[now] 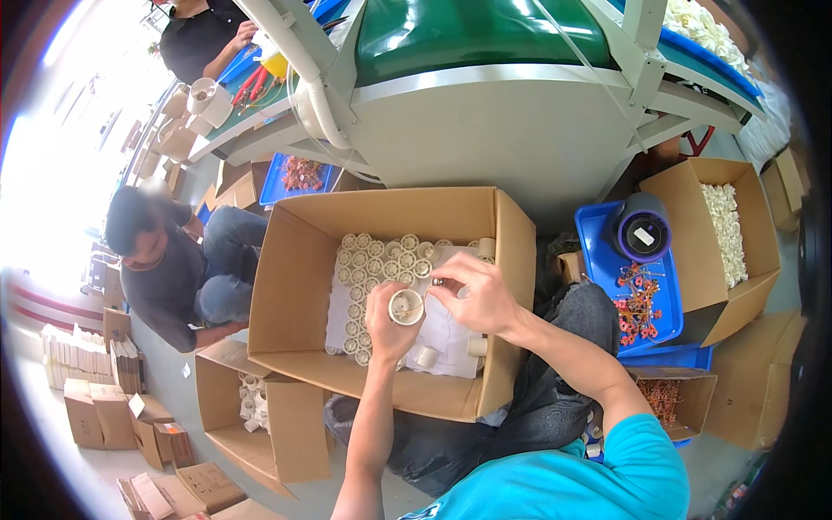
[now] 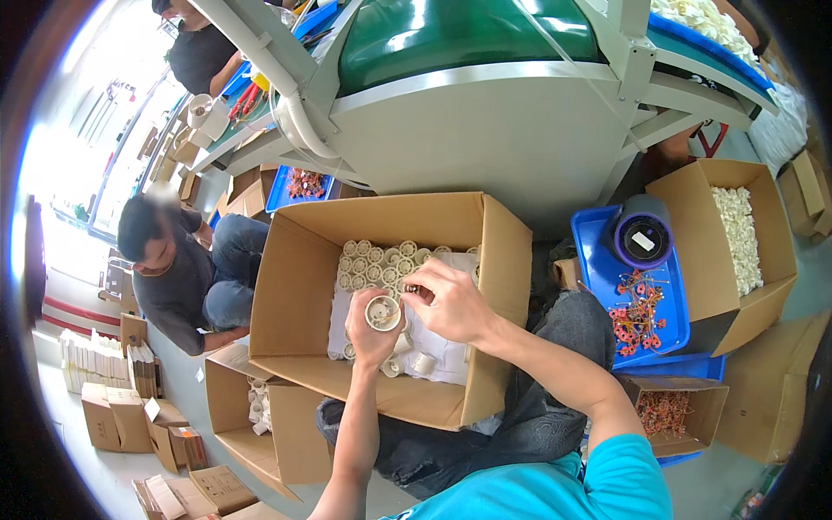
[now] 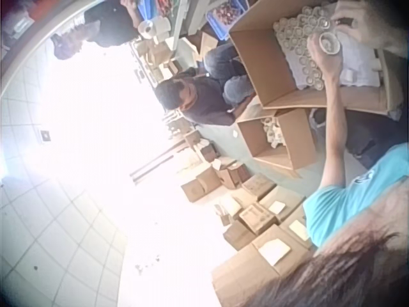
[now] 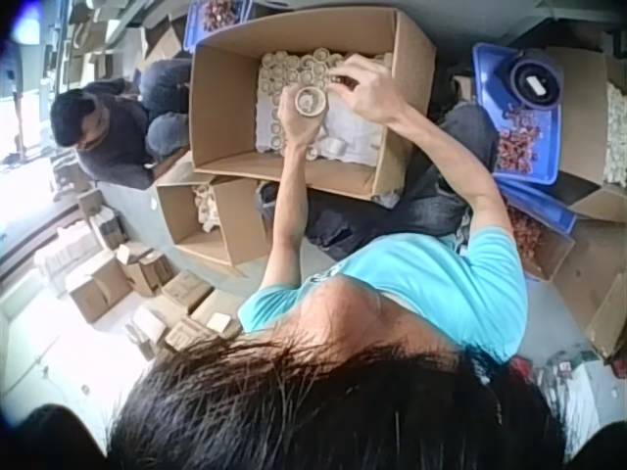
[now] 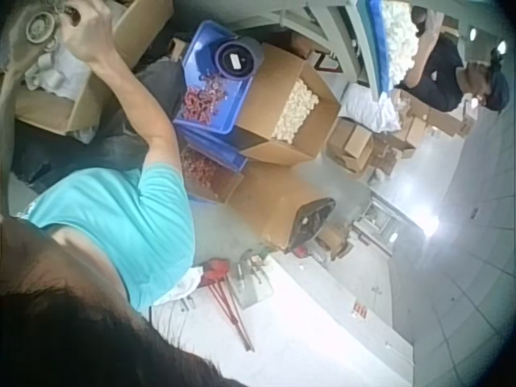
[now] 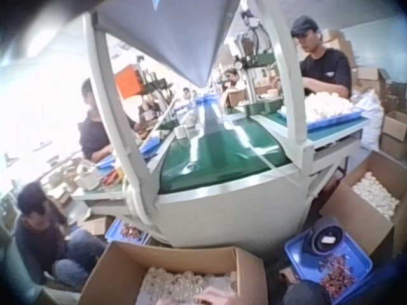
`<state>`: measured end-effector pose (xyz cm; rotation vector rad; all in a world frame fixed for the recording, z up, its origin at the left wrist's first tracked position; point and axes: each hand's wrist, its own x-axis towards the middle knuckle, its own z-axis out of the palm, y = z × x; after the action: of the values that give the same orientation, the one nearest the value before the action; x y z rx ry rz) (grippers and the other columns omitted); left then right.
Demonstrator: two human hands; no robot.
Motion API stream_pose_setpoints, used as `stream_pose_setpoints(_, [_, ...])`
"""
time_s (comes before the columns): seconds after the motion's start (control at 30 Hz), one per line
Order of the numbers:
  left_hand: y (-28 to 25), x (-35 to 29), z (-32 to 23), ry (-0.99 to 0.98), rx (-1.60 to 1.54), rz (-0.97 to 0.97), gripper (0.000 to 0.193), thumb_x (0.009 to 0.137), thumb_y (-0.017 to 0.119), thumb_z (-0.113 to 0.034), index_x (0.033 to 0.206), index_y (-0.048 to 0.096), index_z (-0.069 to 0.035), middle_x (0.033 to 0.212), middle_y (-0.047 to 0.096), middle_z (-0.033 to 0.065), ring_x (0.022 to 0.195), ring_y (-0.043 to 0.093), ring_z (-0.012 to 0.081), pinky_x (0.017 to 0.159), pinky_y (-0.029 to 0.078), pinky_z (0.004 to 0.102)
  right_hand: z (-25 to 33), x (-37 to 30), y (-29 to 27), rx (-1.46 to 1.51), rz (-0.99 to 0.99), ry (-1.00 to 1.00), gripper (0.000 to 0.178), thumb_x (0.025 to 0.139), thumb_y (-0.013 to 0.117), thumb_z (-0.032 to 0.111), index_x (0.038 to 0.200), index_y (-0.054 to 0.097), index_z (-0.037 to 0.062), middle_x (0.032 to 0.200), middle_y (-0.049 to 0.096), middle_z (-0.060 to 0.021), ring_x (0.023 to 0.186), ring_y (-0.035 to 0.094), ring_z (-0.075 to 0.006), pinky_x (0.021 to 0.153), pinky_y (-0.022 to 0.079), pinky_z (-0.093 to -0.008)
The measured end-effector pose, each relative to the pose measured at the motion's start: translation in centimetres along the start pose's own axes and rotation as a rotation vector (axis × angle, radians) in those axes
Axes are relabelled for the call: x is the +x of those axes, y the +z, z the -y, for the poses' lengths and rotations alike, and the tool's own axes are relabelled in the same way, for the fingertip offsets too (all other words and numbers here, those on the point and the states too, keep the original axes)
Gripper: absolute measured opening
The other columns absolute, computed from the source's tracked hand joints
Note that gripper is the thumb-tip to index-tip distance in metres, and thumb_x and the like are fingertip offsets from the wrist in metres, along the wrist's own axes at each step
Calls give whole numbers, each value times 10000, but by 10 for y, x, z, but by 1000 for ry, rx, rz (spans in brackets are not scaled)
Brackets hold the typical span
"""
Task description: Manually assembling small plastic housings with internal electronic components at a factory workstation.
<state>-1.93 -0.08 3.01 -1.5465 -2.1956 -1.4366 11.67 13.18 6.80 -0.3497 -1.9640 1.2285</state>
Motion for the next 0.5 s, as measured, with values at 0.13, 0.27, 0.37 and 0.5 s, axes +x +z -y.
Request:
stream_pose_setpoints(0.13, [1, 1, -1, 82, 65, 18, 476, 590, 787, 2, 1019, 588, -56, 966, 625, 120, 885, 599, 325, 782, 467, 400, 3, -2, 3, -49, 24, -5, 196, 766, 777, 76, 925, 699, -7, 862, 669, -75, 700, 686, -159, 590, 556, -266])
stream_pose_setpoints(0.27, [5, 0, -5, 91, 103, 95, 491, 589, 778, -20, 1039, 587, -70, 963, 637, 94, 888, 608, 302, 769, 441, 388, 2, -9, 9, -84, 40, -17, 167, 789, 745, 124, 909, 704, 16, 849, 650, -81, 682, 660, -208, 598, 537, -308])
stream_pose_setpoints(0.37, [8, 1, -11, 52, 84, 120, 486, 592, 774, -27, 1040, 590, -74, 952, 645, 82, 873, 616, 286, 767, 434, 383, -2, -12, 14, -163, 71, -66, 148, 768, 738, 127, 889, 714, 46, 897, 638, -74, 753, 649, -236, 654, 533, -340])
stream_pose_setpoints(0.5, [10, 1, -14, 10, 79, 152, 460, 600, 770, -29, 1025, 599, -74, 934, 651, 82, 835, 630, 283, 763, 453, 386, -4, -12, 16, -210, 141, -78, 142, 718, 745, 110, 856, 730, 79, 1023, 624, -64, 954, 614, -241, 788, 517, -362])
